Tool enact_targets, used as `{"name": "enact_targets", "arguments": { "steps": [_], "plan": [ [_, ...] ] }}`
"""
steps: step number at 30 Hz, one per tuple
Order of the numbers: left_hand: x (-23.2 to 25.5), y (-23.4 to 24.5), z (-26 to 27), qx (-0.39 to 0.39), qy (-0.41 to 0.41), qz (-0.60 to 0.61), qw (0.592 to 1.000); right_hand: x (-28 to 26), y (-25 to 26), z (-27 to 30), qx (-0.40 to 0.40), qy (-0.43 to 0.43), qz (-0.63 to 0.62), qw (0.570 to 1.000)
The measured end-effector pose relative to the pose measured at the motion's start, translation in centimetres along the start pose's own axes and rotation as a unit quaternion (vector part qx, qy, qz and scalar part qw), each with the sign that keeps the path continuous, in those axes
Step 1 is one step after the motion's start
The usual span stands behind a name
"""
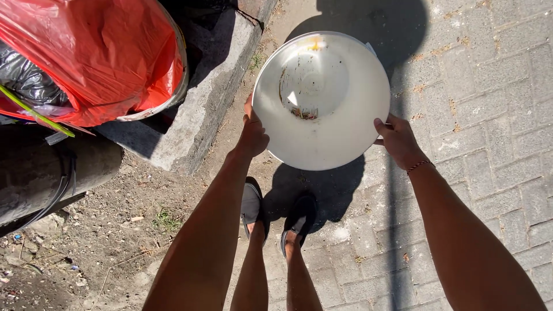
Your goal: Filling and rinsing a plastic bucket at an outdoor water tap.
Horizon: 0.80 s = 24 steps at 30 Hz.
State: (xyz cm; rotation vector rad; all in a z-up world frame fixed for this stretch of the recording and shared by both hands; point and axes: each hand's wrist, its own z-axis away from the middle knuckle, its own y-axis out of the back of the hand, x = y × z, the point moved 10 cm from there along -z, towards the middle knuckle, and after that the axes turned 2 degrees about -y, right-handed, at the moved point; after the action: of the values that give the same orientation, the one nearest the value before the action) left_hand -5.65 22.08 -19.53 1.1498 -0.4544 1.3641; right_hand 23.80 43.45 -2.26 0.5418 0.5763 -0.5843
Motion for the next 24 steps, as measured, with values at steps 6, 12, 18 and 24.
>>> {"name": "enact_targets", "arguments": {
  "steps": [6, 12, 18, 24],
  "plan": [
    [7.1, 3.8, 4.7, -0.027, 0.100, 0.036, 0.994, 0.3, 1.2, 1.9, 0.023, -0.059, -0.127, 0.990],
    [14.6, 7.5, 7.2, -0.024, 0.074, 0.115, 0.990, -3.0, 3.3, 5.0, -0.022, -0.036, -0.229, 0.972],
    [19.3, 12.3, 7.0, -0.001, -0.022, 0.214, 0.976, -10.9, 5.5, 7.4, -0.098, 0.010, -0.221, 0.970],
    [25.3, 19.4, 13.0, 0.097, 0.224, 0.186, 0.952, -25.2, 3.3, 11.1, -0.053, 0.095, -0.197, 0.974]
  ]
}}
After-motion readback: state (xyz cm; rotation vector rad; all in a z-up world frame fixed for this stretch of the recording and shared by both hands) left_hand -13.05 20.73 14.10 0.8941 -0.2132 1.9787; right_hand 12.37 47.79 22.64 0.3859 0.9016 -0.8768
